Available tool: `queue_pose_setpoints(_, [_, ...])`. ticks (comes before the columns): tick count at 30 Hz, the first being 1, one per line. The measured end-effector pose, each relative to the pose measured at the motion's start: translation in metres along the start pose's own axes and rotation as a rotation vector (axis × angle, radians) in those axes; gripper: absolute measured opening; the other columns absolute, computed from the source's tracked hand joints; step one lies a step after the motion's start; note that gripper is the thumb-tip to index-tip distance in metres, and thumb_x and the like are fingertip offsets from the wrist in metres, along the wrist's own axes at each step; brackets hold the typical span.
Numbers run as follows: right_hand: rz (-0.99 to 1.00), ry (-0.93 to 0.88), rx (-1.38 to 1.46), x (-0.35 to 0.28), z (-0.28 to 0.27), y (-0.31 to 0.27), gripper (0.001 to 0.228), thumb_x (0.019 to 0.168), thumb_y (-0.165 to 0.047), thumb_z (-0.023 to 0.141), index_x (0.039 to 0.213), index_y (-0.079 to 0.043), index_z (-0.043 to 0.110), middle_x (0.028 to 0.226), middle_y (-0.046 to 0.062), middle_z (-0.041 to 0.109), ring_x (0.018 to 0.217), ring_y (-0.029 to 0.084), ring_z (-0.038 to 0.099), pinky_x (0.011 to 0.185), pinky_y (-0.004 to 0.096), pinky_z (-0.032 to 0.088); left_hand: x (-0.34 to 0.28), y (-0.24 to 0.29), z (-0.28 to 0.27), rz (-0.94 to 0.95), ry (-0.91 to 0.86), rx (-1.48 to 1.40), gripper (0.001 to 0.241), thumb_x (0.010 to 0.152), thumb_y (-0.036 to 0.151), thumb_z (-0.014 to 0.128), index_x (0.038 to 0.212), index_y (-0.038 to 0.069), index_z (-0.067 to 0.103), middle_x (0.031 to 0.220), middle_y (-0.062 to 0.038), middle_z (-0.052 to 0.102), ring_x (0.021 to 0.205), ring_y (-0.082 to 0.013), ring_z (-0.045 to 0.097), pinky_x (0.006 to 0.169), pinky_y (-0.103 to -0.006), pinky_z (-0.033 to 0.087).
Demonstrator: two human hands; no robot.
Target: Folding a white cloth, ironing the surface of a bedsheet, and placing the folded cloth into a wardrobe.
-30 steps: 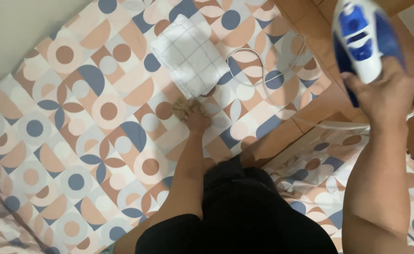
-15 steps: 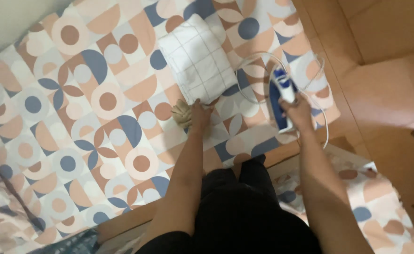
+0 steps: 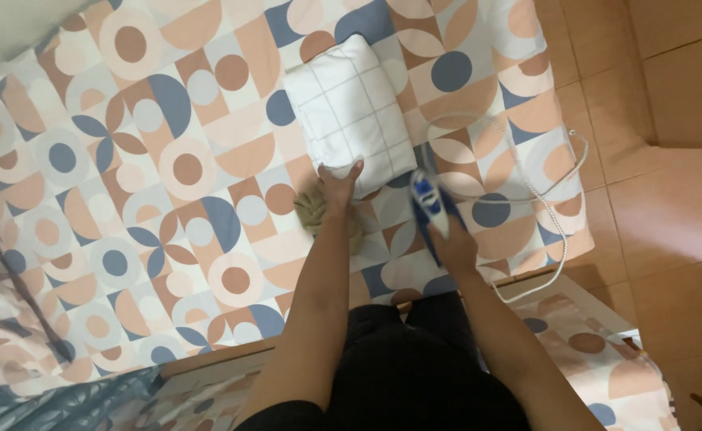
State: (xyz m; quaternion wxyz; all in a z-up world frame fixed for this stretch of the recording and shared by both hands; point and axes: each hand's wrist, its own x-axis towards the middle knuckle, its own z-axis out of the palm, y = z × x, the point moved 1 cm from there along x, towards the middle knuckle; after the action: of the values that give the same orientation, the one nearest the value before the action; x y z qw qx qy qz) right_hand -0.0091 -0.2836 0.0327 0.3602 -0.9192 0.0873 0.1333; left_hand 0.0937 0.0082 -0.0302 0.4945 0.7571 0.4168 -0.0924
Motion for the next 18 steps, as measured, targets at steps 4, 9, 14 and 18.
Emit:
queue_pose_setpoints(4, [-0.022,0.217,0.034,0.089,0.0,-0.006,0.041,0.095,-0.04,0.074,0.11,-0.003,0.063,0.1,0.026,0.071,0.09,0.047,0.069,0.076,0.053,0.054,0.007,0.028,0.005,-0.206,-0.001,0.046,0.143,0.056,0.063,0.089,0.161,0.004,0.013,0.163,-0.028,0.018,0.151,-0.0462,0.021,0.12,-0.0553,0.027])
queue_pose_setpoints(9, [-0.078,0.264,0.105,0.16,-0.015,-0.014,0.037,0.098,-0.032,0.076,0.111,0.0,0.063,0.1,0.026,0.071,0.094,0.048,0.068,0.082,0.053,0.053,0.027,0.019,0.013,-0.307,0.046,0.323,0.149,0.058,0.066,0.094,0.161,0.007,0.003,0.164,-0.032,0.006,0.153,-0.0508,0.006,0.122,-0.0599,0.017])
queue_pose_setpoints(14, [0.096,0.111,0.237,0.178,-0.04,-0.055,0.039,0.097,-0.033,0.074,0.113,0.0,0.062,0.094,0.02,0.071,0.08,0.036,0.07,0.065,0.044,0.055,0.04,0.036,0.006,-0.085,0.097,0.053,0.145,0.058,0.048,0.096,0.158,-0.001,0.004,0.153,-0.03,0.036,0.142,-0.0441,0.036,0.118,-0.0502,0.033])
queue_pose_setpoints(18, [0.201,-0.044,0.486,0.181,-0.037,-0.067,0.038,0.093,-0.033,0.073,0.11,-0.002,0.062,0.083,0.007,0.069,0.06,0.018,0.064,0.047,0.03,0.05,0.051,0.045,0.011,-0.023,-0.166,-0.546,0.095,0.062,0.015,0.091,0.143,-0.009,0.048,0.133,-0.021,0.064,0.118,-0.0353,0.063,0.103,-0.0433,0.049])
